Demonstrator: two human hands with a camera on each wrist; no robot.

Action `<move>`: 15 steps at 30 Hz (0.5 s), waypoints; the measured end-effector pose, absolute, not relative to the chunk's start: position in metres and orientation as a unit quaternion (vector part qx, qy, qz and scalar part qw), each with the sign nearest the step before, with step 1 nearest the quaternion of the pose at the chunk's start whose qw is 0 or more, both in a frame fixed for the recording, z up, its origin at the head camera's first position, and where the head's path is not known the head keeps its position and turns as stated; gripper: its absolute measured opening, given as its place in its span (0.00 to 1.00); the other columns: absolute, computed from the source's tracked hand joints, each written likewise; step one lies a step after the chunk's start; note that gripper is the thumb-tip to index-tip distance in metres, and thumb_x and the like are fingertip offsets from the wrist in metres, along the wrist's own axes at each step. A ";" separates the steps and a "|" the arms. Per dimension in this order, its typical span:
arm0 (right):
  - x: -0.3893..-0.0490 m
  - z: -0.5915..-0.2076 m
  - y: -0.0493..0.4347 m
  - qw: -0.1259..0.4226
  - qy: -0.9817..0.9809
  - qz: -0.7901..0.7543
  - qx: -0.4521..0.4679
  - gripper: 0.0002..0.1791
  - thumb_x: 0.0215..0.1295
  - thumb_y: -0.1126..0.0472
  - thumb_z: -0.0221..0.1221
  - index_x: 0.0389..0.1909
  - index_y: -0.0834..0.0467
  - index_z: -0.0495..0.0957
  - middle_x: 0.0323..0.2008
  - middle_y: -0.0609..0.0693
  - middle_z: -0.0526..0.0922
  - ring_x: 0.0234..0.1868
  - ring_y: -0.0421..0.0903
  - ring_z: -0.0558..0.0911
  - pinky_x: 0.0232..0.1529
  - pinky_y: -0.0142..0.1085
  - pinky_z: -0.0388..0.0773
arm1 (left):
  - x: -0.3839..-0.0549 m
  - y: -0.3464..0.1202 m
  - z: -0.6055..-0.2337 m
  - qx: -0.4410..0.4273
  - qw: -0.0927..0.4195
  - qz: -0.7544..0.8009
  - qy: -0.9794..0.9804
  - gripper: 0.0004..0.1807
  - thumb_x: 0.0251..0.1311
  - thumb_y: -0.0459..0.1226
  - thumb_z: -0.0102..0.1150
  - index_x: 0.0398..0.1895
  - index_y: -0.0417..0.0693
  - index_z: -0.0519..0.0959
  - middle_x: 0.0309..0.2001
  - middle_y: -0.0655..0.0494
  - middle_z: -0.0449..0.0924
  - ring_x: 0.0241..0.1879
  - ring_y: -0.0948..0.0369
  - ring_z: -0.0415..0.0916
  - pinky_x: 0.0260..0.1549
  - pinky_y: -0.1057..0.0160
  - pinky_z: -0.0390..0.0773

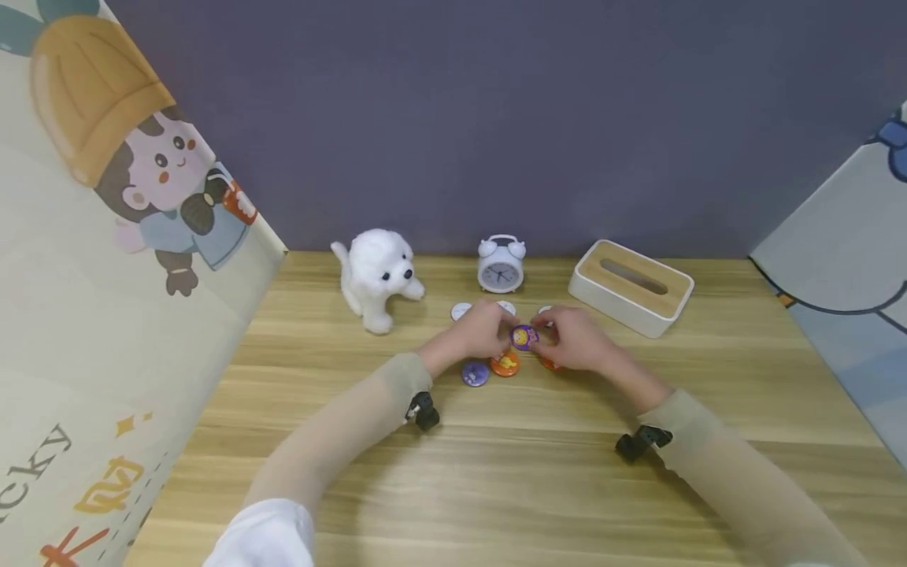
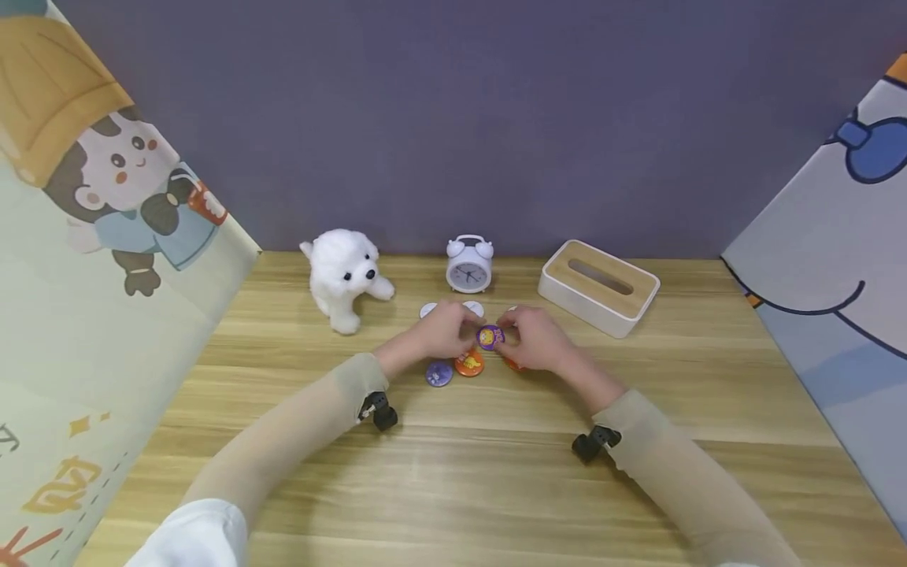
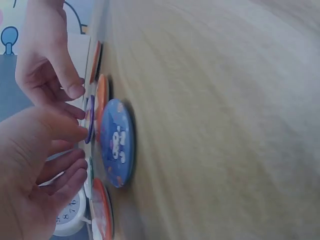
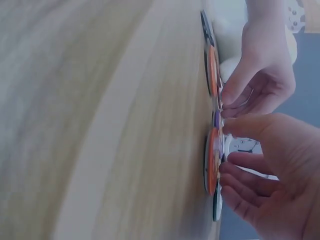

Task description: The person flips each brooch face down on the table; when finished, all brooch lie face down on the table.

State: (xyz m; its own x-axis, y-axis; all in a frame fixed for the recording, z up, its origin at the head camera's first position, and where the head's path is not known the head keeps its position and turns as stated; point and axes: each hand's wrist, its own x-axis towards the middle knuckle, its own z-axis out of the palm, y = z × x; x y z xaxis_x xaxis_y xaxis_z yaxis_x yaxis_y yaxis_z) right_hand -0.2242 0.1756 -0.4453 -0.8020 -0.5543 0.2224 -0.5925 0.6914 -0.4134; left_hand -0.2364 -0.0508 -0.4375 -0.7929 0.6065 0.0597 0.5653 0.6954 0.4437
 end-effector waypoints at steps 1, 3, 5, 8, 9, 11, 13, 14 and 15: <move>-0.223 -0.446 0.175 0.039 -0.919 0.237 0.315 0.20 0.56 0.57 0.77 0.47 0.64 0.88 0.37 0.55 0.90 0.33 0.45 0.83 0.38 0.43 0.83 | -0.236 -0.050 -0.438 0.320 0.048 0.219 0.920 0.22 0.59 0.33 0.71 0.59 0.44 0.87 0.48 0.51 0.93 0.42 0.59 0.87 0.48 0.65 0.87; -0.222 -0.446 0.173 0.034 -0.917 0.236 0.319 0.22 0.55 0.57 0.78 0.48 0.63 0.88 0.38 0.55 0.91 0.36 0.48 0.85 0.43 0.47 0.85 | -0.237 -0.048 -0.440 0.325 0.048 0.208 0.922 0.21 0.60 0.34 0.72 0.58 0.45 0.88 0.46 0.52 0.93 0.39 0.59 0.86 0.45 0.66 0.86; -0.221 -0.447 0.172 0.029 -0.915 0.240 0.322 0.22 0.55 0.59 0.78 0.48 0.64 0.88 0.39 0.55 0.91 0.40 0.52 0.87 0.47 0.51 0.86 | -0.238 -0.046 -0.442 0.327 0.048 0.202 0.922 0.20 0.61 0.35 0.73 0.57 0.46 0.88 0.46 0.52 0.93 0.40 0.59 0.86 0.47 0.65 0.86; -0.222 -0.447 0.170 0.022 -0.914 0.250 0.318 0.21 0.54 0.62 0.78 0.49 0.63 0.88 0.40 0.56 0.91 0.43 0.55 0.88 0.52 0.54 0.86 | -0.239 -0.045 -0.443 0.332 0.047 0.200 0.921 0.18 0.63 0.37 0.74 0.56 0.46 0.89 0.48 0.52 0.93 0.45 0.58 0.87 0.53 0.62 0.86; -0.222 -0.447 0.170 0.023 -0.914 0.253 0.315 0.21 0.54 0.63 0.78 0.50 0.63 0.88 0.41 0.56 0.91 0.44 0.55 0.88 0.52 0.54 0.86 | -0.239 -0.045 -0.443 0.335 0.047 0.201 0.920 0.18 0.64 0.38 0.74 0.56 0.46 0.89 0.48 0.52 0.93 0.47 0.57 0.88 0.55 0.61 0.86; -0.223 -0.449 0.170 0.026 -0.915 0.255 0.311 0.21 0.55 0.62 0.78 0.50 0.62 0.88 0.41 0.55 0.91 0.42 0.53 0.87 0.51 0.52 0.86 | -0.238 -0.046 -0.443 0.337 0.050 0.210 0.916 0.18 0.64 0.38 0.74 0.57 0.45 0.88 0.49 0.51 0.92 0.49 0.56 0.88 0.57 0.60 0.86; -0.223 -0.450 0.171 0.028 -0.915 0.262 0.306 0.21 0.55 0.60 0.79 0.50 0.61 0.88 0.40 0.55 0.91 0.37 0.49 0.86 0.44 0.47 0.85 | -0.238 -0.048 -0.444 0.342 0.051 0.219 0.913 0.19 0.65 0.38 0.74 0.57 0.44 0.88 0.50 0.50 0.92 0.49 0.56 0.88 0.57 0.60 0.86; -0.224 -0.451 0.172 0.029 -0.915 0.265 0.303 0.21 0.56 0.59 0.79 0.50 0.61 0.88 0.40 0.54 0.90 0.34 0.46 0.84 0.40 0.43 0.84 | -0.238 -0.049 -0.444 0.342 0.050 0.225 0.911 0.19 0.65 0.38 0.74 0.58 0.44 0.87 0.50 0.50 0.92 0.49 0.56 0.88 0.57 0.60 0.86; -0.224 -0.451 0.174 0.028 -0.915 0.271 0.297 0.21 0.56 0.58 0.79 0.50 0.60 0.88 0.38 0.53 0.90 0.30 0.43 0.81 0.35 0.40 0.82 | -0.238 -0.050 -0.445 0.341 0.048 0.231 0.910 0.19 0.65 0.39 0.74 0.58 0.43 0.87 0.50 0.50 0.92 0.49 0.57 0.88 0.57 0.61 0.86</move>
State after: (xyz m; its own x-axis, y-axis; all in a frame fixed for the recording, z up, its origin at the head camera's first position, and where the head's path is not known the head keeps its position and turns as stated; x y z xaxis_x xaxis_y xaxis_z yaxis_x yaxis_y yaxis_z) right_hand -0.2239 0.1738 -0.4507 -0.8217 -0.5285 0.2135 -0.5594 0.6760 -0.4797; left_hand -0.2384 -0.0498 -0.4447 -0.7627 0.6429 0.0699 0.5986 0.6609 0.4526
